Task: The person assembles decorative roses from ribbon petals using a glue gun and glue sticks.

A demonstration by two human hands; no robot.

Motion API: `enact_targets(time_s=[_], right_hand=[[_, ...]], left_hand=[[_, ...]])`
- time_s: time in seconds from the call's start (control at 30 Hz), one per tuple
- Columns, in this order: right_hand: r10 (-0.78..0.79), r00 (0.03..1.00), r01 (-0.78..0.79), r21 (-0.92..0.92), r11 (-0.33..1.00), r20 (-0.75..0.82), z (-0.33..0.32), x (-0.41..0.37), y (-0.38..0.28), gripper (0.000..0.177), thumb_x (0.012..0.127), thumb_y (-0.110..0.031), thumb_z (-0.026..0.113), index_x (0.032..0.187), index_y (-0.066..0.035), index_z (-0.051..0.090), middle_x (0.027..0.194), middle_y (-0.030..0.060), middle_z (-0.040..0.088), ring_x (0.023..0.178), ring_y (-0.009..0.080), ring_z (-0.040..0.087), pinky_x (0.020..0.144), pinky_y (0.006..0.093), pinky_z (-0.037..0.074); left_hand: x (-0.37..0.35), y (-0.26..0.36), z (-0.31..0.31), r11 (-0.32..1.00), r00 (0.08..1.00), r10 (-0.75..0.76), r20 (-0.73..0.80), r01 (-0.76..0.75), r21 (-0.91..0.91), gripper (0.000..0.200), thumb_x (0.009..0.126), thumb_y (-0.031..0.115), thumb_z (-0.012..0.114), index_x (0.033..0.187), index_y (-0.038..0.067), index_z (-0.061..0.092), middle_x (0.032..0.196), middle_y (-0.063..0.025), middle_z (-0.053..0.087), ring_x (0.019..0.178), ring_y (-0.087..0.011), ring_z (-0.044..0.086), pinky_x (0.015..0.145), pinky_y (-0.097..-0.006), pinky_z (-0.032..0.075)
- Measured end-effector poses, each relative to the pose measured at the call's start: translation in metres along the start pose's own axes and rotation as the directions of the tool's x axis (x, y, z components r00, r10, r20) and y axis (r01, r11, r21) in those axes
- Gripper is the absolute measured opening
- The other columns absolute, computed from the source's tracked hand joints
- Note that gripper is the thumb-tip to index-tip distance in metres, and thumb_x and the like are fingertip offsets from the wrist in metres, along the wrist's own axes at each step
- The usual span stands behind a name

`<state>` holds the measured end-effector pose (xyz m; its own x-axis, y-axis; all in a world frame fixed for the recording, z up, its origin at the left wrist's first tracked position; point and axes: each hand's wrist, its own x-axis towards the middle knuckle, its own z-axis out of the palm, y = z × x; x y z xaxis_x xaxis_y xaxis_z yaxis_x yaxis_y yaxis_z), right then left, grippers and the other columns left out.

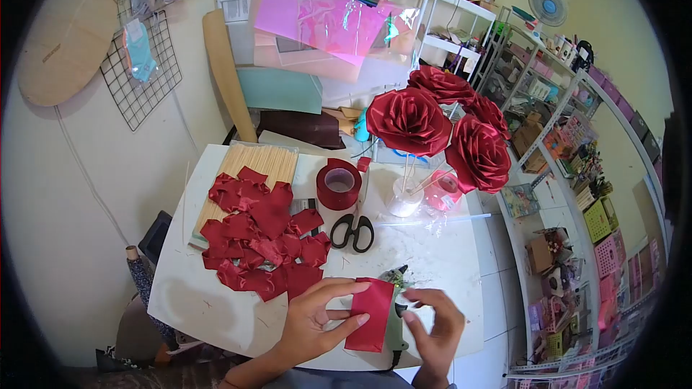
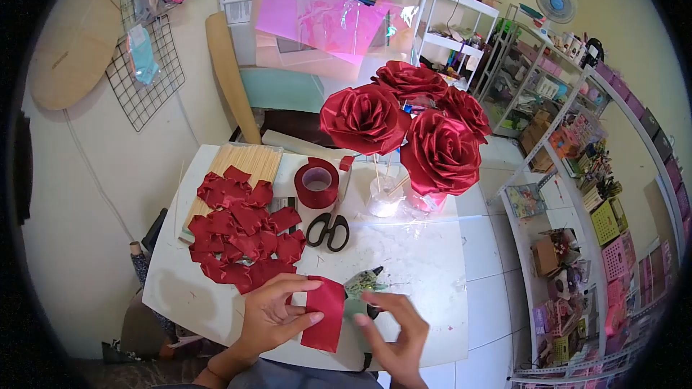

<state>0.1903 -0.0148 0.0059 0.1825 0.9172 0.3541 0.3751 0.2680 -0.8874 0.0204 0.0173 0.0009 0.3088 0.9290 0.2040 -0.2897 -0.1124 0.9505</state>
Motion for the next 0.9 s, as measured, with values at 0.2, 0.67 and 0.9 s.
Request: enact_targets(time_s=[0.2, 0.67, 0.9], right_hand=[[0.005, 0.999, 0.003, 0.235, 0.972, -0.035, 0.02, -0.004, 0.006, 0.023, 0.063, 0.008, 0.063, 0.086, 0.003, 0.06, 0.077, 0.0139, 0.06, 0.069, 0.0155, 0.055, 0.062, 0.0234, 0.043], [-0.463, 0.886, 0.454, -0.254, 0.854, 0.027, 0.024, 0.0, 0.004, 0.037, 0.049, 0.007, 0.062, 0.083, -0.008, 0.066, 0.073, 0.0047, 0.058, 0.064, 0.0174, 0.053, 0.055, 0.0244, 0.044], [-0.507, 0.862, 0.49, -0.282, 0.825, 0.015, 0.026, 0.0, 0.003, 0.037, 0.046, 0.005, 0.06, 0.08, -0.009, 0.067, 0.071, 0.0042, 0.058, 0.064, 0.0168, 0.053, 0.054, 0.0235, 0.043]], left_hand=[[0.0, -0.007, -0.002, 0.997, 0.995, -0.038, 0.091, 0.032, 0.067, 0.037, 0.072, -0.006, 0.057, 0.108, 0.001, 0.05, 0.108, -0.0111, 0.047, 0.097, -0.0164, 0.05, 0.079, -0.0281, 0.049], [-0.002, 0.0, -0.004, 0.998, 0.996, 0.003, 0.092, -0.008, 0.059, 0.041, 0.069, -0.009, 0.058, 0.108, -0.003, 0.049, 0.106, -0.0124, 0.047, 0.095, -0.0167, 0.05, 0.076, -0.0262, 0.05], [-0.003, 0.005, -0.003, 0.999, 0.997, -0.005, 0.079, 0.001, 0.051, 0.04, 0.066, -0.012, 0.06, 0.104, -0.006, 0.051, 0.103, -0.0142, 0.049, 0.094, -0.0177, 0.051, 0.075, -0.0263, 0.05]])
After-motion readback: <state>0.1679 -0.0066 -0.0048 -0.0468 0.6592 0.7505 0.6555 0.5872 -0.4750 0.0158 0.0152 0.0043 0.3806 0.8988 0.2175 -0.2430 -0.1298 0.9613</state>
